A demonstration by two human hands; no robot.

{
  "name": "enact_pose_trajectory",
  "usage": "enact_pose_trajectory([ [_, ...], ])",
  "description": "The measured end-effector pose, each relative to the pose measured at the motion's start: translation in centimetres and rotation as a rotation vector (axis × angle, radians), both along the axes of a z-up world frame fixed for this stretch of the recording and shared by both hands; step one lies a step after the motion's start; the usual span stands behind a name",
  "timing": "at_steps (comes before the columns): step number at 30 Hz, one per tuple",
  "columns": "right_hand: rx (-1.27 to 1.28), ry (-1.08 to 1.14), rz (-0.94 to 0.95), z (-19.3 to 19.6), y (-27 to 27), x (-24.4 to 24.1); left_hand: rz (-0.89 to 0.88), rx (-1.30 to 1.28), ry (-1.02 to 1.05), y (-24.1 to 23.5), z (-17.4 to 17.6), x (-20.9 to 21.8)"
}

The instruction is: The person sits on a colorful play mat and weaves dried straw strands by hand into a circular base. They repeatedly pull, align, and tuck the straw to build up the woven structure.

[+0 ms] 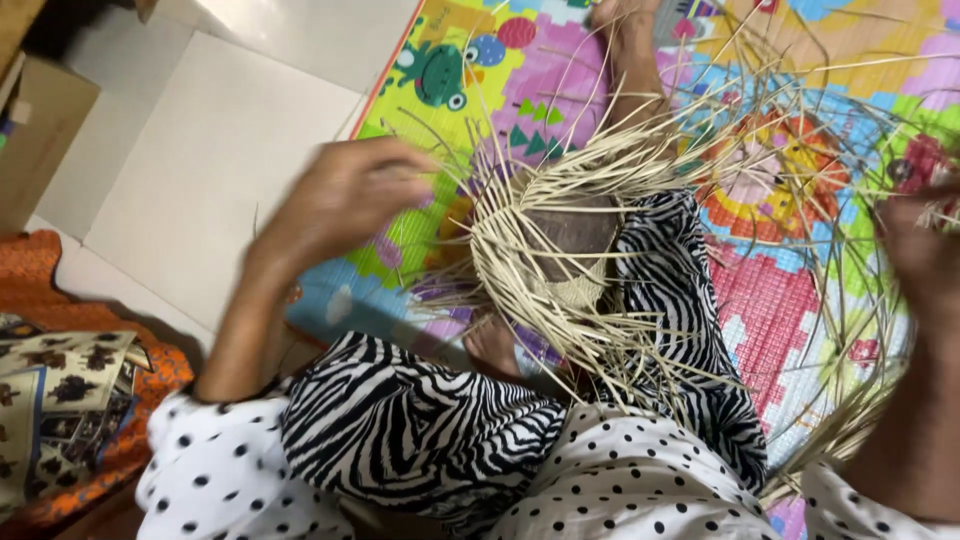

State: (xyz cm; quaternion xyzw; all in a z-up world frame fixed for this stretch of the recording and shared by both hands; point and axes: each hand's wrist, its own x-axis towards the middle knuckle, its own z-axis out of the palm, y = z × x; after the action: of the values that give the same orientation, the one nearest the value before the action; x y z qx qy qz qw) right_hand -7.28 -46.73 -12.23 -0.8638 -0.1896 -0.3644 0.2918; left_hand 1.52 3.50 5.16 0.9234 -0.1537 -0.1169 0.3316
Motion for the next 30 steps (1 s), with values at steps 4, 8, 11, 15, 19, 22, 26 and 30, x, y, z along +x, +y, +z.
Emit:
enact_pose_trajectory([
  [4, 0.240, 0.094, 0.264, 0.0, 14.5, 3.1, -0.446, -0.228, 0.121, -6.3, -1.3, 0.4],
  [8, 0.389, 0.132, 0.426, 1.9, 21.7, 5.5, -0.461, -0.429, 0.158, -6.8, -4.4, 0.7],
  [11, 0.307, 0.083, 0.435, 2.5, 24.0, 7.0, -0.368, -0.618, 0.193, -6.8, -6.2, 0.6],
  [15, 0.381, 0.051, 0.360, 4.9, 26.3, 7.1, -0.150, -0.779, 0.212, -6.3, -7.3, 1.1],
  [19, 0.609, 0.122, 0.277, 5.8, 28.5, 6.3, -0.096, -1.019, 0.197, -6.3, -6.6, 0.6],
  [22, 1.283, 0.617, 0.445, 7.6, 30.6, 4.1, -0.050, -1.145, 0.299, -5.6, -5.8, 0.1],
  [26, 1.477, 0.934, 0.603, 5.0, 30.2, 4.4, -0.014, -1.050, 0.285, -6.2, -7.9, 0.3],
  [30, 1.314, 0.798, 0.527, 4.8, 28.8, 2.9, -0.121, -1.086, 0.215, -6.0, -8.0, 0.1],
])
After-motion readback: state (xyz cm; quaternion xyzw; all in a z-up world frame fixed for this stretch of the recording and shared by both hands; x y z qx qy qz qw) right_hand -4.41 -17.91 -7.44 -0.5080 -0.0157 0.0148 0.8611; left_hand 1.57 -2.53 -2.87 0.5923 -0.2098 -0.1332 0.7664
